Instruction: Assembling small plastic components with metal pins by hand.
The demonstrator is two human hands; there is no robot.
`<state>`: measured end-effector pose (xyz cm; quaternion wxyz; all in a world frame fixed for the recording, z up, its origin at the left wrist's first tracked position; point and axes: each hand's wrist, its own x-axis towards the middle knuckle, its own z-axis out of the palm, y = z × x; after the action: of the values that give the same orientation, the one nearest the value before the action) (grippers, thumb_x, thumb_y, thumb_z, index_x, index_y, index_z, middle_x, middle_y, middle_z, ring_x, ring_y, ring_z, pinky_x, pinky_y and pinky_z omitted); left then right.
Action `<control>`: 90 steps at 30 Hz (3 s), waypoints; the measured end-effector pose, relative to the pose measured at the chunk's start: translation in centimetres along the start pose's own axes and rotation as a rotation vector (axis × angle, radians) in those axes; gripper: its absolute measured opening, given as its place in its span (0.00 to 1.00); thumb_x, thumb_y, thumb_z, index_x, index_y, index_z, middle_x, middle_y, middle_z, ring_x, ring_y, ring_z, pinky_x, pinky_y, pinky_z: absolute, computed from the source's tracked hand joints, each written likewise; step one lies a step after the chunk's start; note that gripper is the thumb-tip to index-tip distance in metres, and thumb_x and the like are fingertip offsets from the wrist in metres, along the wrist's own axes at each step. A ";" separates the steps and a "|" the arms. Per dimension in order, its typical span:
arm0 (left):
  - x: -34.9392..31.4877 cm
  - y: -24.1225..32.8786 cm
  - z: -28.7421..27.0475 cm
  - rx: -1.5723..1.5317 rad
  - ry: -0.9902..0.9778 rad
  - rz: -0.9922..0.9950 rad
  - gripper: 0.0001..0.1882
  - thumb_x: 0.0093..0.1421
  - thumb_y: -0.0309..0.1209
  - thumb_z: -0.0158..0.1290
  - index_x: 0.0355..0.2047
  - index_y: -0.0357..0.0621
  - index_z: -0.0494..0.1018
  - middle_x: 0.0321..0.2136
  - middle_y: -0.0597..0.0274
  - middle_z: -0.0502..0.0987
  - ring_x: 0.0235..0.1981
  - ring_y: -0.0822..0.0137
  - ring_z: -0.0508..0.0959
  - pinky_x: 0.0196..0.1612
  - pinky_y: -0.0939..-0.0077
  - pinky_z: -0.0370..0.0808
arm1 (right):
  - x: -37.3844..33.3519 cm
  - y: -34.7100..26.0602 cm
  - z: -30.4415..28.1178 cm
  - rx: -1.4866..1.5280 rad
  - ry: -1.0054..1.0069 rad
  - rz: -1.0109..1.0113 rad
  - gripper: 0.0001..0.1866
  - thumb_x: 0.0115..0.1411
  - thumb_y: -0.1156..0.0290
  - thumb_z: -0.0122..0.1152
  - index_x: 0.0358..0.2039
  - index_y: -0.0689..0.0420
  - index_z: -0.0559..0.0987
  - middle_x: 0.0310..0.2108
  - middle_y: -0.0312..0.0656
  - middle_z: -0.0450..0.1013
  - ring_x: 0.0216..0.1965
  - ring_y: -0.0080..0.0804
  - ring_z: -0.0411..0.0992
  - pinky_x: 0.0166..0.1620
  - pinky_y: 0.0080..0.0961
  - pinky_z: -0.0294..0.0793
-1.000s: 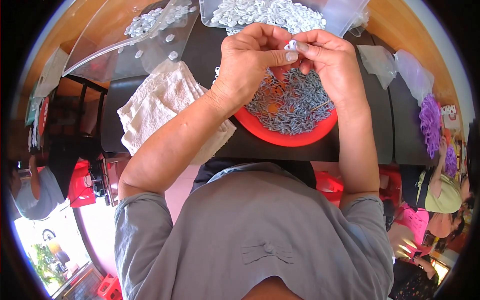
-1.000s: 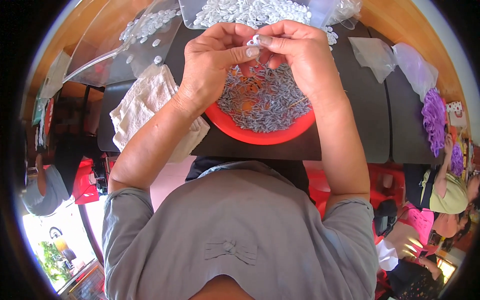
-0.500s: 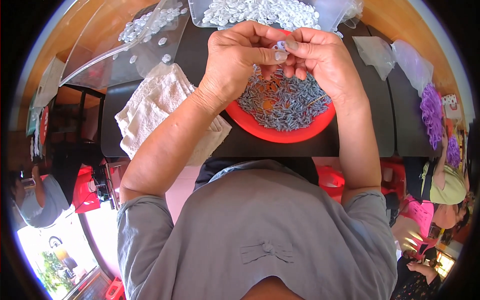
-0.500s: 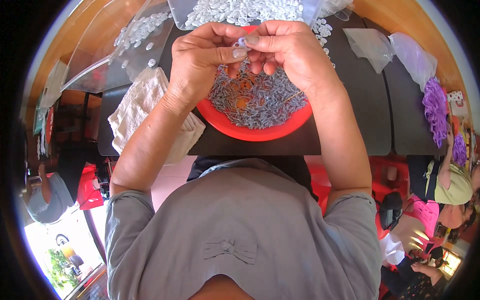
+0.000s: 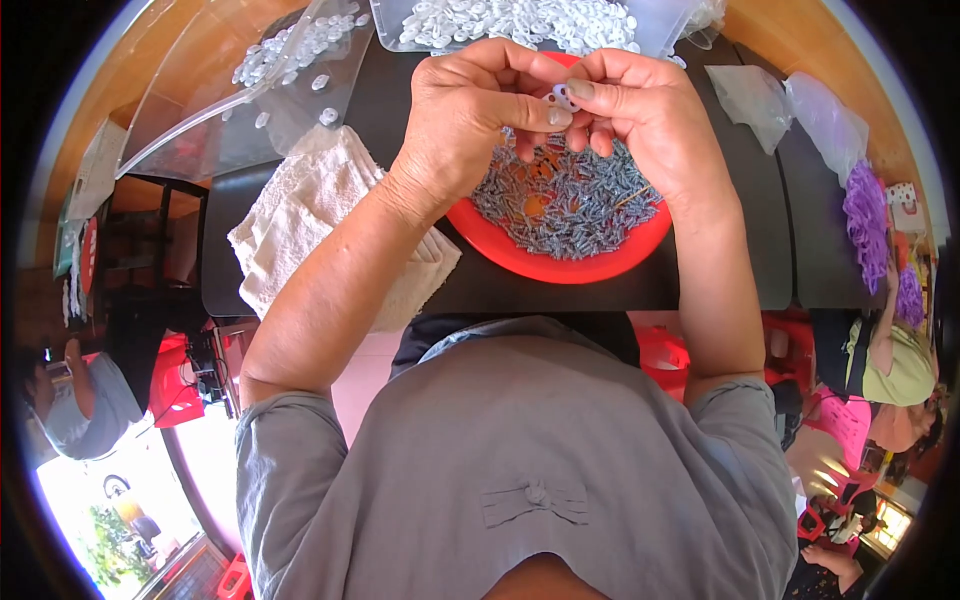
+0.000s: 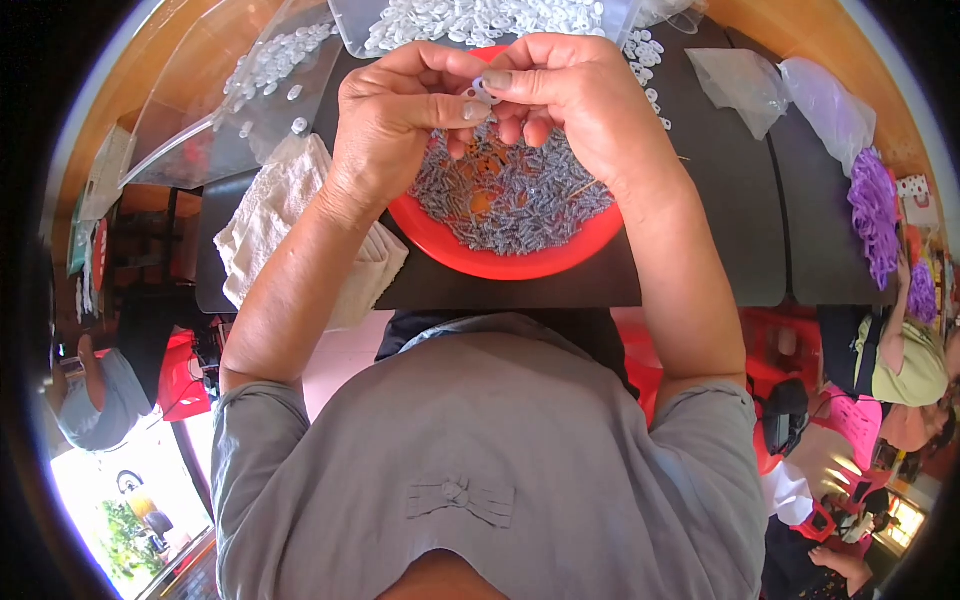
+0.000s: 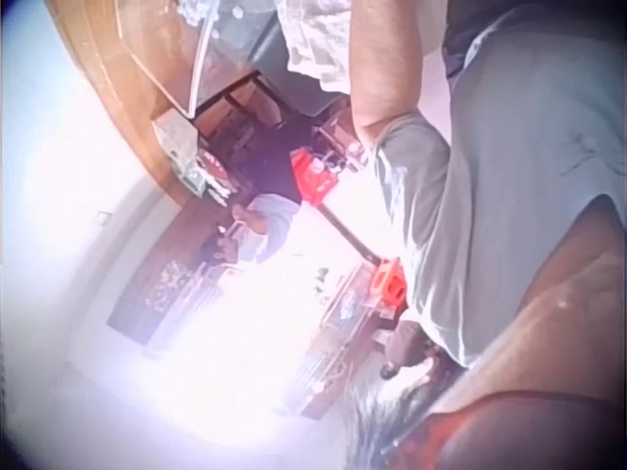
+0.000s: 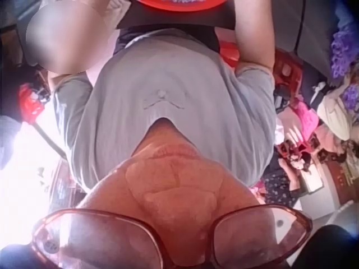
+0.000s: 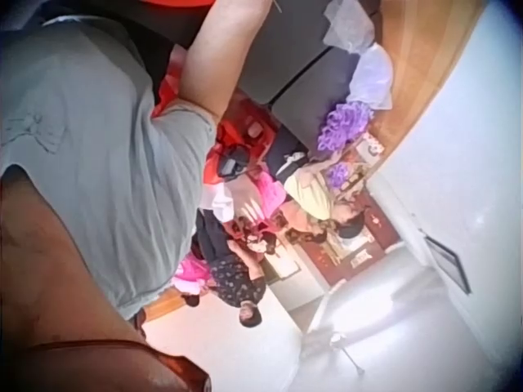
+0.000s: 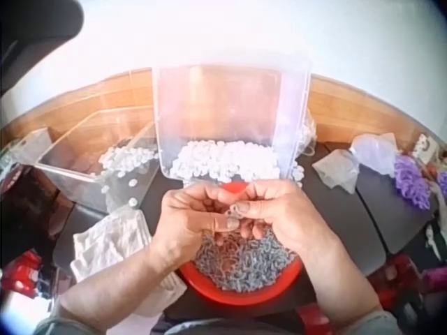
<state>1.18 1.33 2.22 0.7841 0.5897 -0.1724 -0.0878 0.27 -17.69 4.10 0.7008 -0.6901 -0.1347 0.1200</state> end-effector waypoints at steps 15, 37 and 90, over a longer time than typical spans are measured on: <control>0.0 -0.3 0.1 -0.022 0.041 0.025 0.10 0.49 0.15 0.59 0.34 0.32 0.76 0.23 0.61 0.77 0.18 0.74 0.74 0.19 0.82 0.71 | -0.2 0.1 0.3 -0.092 0.043 -0.002 0.11 0.62 0.65 0.58 0.32 0.61 0.78 0.21 0.35 0.73 0.22 0.19 0.71 0.24 0.13 0.64; 0.2 -0.8 0.0 0.117 -0.027 0.201 0.14 0.50 0.17 0.62 0.39 0.33 0.77 0.27 0.63 0.78 0.28 0.78 0.76 0.29 0.86 0.74 | -0.2 -0.1 0.3 -0.030 0.053 -0.011 0.12 0.64 0.67 0.55 0.34 0.64 0.78 0.20 0.36 0.72 0.19 0.20 0.70 0.22 0.12 0.63; -0.1 14.4 -8.3 1.207 0.754 0.455 0.12 0.48 0.19 0.59 0.35 0.35 0.77 0.21 0.65 0.75 0.21 0.77 0.72 0.26 0.85 0.70 | -3.8 -0.9 1.1 -1.350 -0.302 -0.217 0.14 0.45 0.71 0.66 0.33 0.60 0.75 0.29 0.47 0.74 0.32 0.49 0.72 0.37 0.41 0.69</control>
<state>3.24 12.93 13.89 0.3286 0.8575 -0.0279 0.3948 -3.71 -18.03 4.89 0.1006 -0.9330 -0.3438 0.0341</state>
